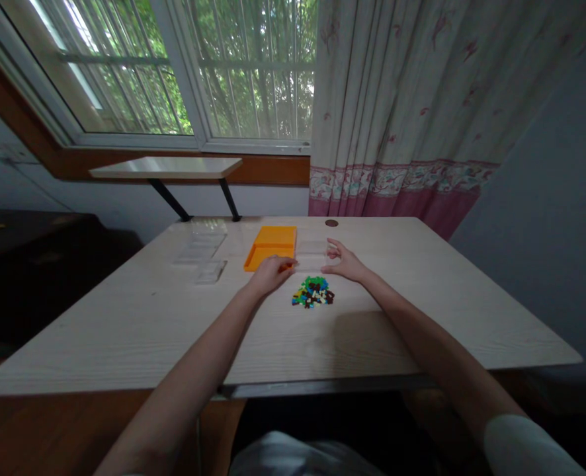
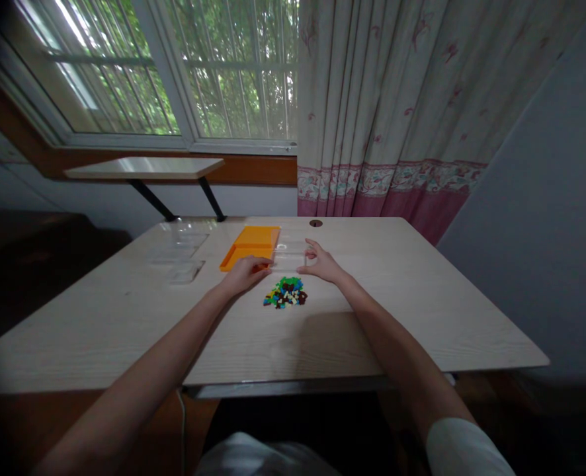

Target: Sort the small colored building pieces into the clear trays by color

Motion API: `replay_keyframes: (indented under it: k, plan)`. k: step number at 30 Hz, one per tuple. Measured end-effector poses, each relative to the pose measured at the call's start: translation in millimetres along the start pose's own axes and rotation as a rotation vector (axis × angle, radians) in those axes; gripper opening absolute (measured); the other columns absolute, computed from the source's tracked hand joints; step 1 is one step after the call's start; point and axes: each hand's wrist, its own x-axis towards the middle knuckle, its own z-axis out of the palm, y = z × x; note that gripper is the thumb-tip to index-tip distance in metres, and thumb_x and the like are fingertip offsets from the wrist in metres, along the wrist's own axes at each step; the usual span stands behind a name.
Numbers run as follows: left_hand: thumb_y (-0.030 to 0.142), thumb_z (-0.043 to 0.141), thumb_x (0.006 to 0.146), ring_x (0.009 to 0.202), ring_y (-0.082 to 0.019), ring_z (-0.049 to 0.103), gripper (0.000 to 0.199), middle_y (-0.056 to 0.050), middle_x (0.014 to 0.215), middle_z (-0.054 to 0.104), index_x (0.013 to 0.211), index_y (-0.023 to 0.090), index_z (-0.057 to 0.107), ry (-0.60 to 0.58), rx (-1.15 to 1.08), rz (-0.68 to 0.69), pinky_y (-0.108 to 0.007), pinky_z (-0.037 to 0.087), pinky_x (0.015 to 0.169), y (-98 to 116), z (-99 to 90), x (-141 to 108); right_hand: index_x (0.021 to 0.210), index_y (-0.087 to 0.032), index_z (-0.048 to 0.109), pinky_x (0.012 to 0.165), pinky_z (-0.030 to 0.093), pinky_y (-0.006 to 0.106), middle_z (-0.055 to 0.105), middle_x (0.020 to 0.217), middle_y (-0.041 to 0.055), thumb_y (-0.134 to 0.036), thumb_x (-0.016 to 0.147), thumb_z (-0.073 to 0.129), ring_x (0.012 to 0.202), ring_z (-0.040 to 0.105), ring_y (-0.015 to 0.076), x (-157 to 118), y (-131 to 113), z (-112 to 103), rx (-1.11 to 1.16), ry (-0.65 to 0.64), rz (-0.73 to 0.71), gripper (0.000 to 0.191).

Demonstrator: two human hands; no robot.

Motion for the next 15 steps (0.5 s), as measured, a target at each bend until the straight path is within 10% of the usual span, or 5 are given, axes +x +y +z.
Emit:
replay_keyframes:
  k: [15]
  plan:
    - [0.032,0.052,0.077,0.077,-0.021,0.058,0.028,-0.007,0.083,0.065,0.096,0.018,0.066,0.025,0.027,-0.031,-0.028,0.041,0.072,-8.7,-3.8,0.2,0.136,-0.018,0.021,0.093,0.037,0.041,0.054,0.119,0.0181,-0.042,0.063,0.069,0.106,0.055,0.0217,3.7,-1.1,10.0,-0.088,-0.046,-0.034,0.091]
